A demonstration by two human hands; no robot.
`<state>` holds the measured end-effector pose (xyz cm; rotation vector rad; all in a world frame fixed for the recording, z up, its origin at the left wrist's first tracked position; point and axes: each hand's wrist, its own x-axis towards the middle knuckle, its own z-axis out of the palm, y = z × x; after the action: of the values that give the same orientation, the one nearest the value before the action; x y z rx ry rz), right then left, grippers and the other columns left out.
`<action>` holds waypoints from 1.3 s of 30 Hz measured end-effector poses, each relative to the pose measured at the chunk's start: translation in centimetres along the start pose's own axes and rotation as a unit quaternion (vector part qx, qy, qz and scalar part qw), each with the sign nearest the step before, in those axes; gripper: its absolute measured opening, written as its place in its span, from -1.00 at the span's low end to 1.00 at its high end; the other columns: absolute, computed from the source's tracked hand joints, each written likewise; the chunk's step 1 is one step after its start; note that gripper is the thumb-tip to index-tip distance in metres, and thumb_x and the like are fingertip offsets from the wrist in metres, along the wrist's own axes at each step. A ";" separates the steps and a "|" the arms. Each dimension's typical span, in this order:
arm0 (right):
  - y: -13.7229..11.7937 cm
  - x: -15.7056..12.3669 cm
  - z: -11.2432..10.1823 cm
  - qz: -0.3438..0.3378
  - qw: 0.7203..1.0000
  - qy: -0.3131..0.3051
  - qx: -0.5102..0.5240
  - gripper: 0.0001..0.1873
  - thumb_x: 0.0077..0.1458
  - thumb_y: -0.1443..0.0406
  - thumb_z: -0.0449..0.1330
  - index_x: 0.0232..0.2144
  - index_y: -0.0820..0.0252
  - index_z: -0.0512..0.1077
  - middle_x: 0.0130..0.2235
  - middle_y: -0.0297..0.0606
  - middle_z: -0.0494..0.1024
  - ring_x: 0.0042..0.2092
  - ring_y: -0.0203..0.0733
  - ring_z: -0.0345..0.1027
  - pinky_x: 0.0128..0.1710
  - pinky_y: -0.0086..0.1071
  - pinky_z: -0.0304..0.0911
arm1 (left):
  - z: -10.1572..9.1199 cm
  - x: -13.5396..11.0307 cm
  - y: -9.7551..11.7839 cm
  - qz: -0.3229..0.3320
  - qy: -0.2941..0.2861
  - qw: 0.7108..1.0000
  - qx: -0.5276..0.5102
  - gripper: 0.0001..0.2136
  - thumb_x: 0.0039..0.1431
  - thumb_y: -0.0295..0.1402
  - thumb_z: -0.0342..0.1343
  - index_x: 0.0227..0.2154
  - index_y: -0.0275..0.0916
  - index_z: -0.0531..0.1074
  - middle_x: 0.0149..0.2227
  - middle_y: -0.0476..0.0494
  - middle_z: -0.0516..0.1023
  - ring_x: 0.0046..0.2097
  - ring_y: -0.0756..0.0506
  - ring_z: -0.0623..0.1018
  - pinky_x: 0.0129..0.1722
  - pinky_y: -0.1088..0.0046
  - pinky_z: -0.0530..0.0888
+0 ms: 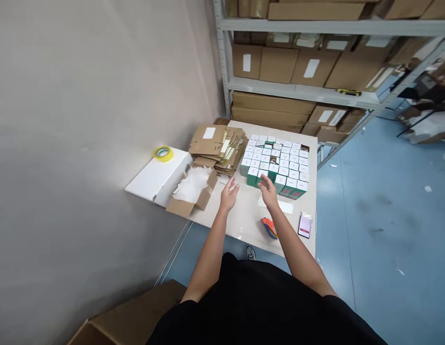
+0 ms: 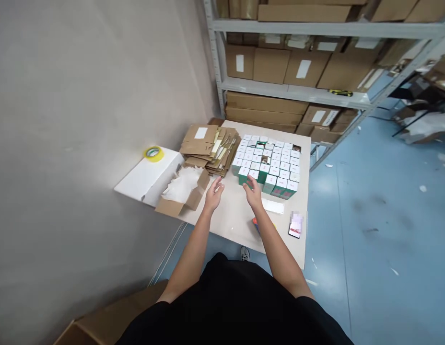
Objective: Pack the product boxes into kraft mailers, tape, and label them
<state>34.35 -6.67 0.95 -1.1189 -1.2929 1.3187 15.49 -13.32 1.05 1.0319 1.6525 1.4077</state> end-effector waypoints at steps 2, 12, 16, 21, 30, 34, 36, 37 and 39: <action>0.4 0.6 -1.5 0.006 1.000 0.030 -0.002 -0.37 0.13 0.02 0.28 0.22 0.01 0.43 0.33 -0.10 0.41 0.26 0.10 0.36 0.29 0.08 0.23 | 1.6 1.2 -0.1 -0.004 -0.031 0.999 0.003 -0.43 0.34 -0.06 0.17 0.34 -0.12 0.35 0.37 -0.25 0.37 0.33 -0.29 0.43 0.29 0.14 0.40; 0.9 4.3 1.4 0.029 0.994 0.104 0.006 -0.33 0.10 0.01 0.32 0.23 0.02 0.44 0.32 -0.11 0.42 0.26 0.09 0.37 0.29 0.06 0.25 | -0.1 8.1 -1.5 -0.021 -0.117 0.993 0.009 -0.44 0.34 -0.14 0.16 0.35 -0.13 0.33 0.39 -0.25 0.34 0.31 -0.24 0.45 0.32 0.16 0.37; 0.7 6.2 4.1 0.020 0.991 0.129 -0.004 -0.34 0.11 0.00 0.31 0.24 -0.03 0.44 0.33 -0.15 0.42 0.25 0.08 0.38 0.28 0.05 0.26 | -2.3 11.9 -1.6 -0.016 -0.140 0.990 0.014 -0.44 0.35 -0.12 0.15 0.36 -0.10 0.32 0.39 -0.25 0.34 0.33 -0.25 0.43 0.33 0.16 0.35; 1.5 7.6 5.7 0.013 0.987 0.158 -0.022 -0.34 0.12 0.01 0.29 0.25 -0.04 0.42 0.35 -0.17 0.38 0.22 0.05 0.41 0.28 0.03 0.27 | -3.1 15.3 -2.6 -0.003 -0.164 0.986 -0.015 -0.45 0.34 -0.13 0.17 0.34 -0.12 0.35 0.37 -0.25 0.37 0.31 -0.24 0.45 0.33 0.16 0.36; 3.8 7.7 6.0 0.054 0.975 0.210 -0.048 -0.29 0.06 -0.02 0.33 0.23 0.02 0.44 0.31 -0.09 0.43 0.20 0.08 0.41 0.29 0.07 0.24 | -1.4 17.0 -4.9 -0.047 -0.225 0.973 -0.003 -0.51 0.32 -0.17 0.18 0.27 -0.11 0.42 0.33 -0.22 0.43 0.29 -0.24 0.47 0.32 0.16 0.36; 5.1 7.8 5.7 0.072 0.972 0.219 -0.047 -0.28 0.04 -0.01 0.32 0.23 0.04 0.44 0.32 -0.09 0.42 0.17 0.06 0.42 0.28 0.05 0.26 | 0.0 17.5 -5.4 -0.067 -0.249 0.966 0.031 -0.53 0.30 -0.20 0.20 0.25 -0.12 0.44 0.28 -0.23 0.48 0.26 -0.24 0.50 0.31 0.14 0.36; 5.8 7.8 5.3 0.080 0.971 0.221 -0.046 -0.29 0.05 0.00 0.31 0.23 0.05 0.43 0.32 -0.09 0.42 0.16 0.05 0.43 0.27 0.04 0.27 | 0.7 17.7 -5.6 -0.071 -0.254 0.964 0.044 -0.53 0.29 -0.21 0.20 0.24 -0.12 0.44 0.26 -0.23 0.49 0.25 -0.24 0.50 0.30 0.14 0.37; 6.2 7.8 5.1 0.083 0.971 0.220 -0.046 -0.29 0.06 0.01 0.31 0.24 0.05 0.43 0.32 -0.09 0.42 0.16 0.05 0.43 0.27 0.04 0.27 | 1.0 17.7 -5.8 -0.073 -0.253 0.963 0.049 -0.53 0.29 -0.21 0.21 0.24 -0.13 0.45 0.26 -0.24 0.50 0.25 -0.24 0.51 0.29 0.14 0.37; 6.9 7.6 4.4 0.089 0.970 0.220 -0.048 -0.30 0.07 0.02 0.30 0.25 0.05 0.42 0.32 -0.09 0.42 0.17 0.04 0.43 0.27 0.03 0.26 | 1.6 17.5 -6.1 -0.076 -0.253 0.963 0.054 -0.53 0.29 -0.20 0.21 0.23 -0.13 0.45 0.25 -0.24 0.50 0.26 -0.25 0.50 0.29 0.15 0.38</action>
<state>28.78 0.28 -5.83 -1.5255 -0.9507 1.0581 8.90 2.76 -5.61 1.1812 1.3999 0.8650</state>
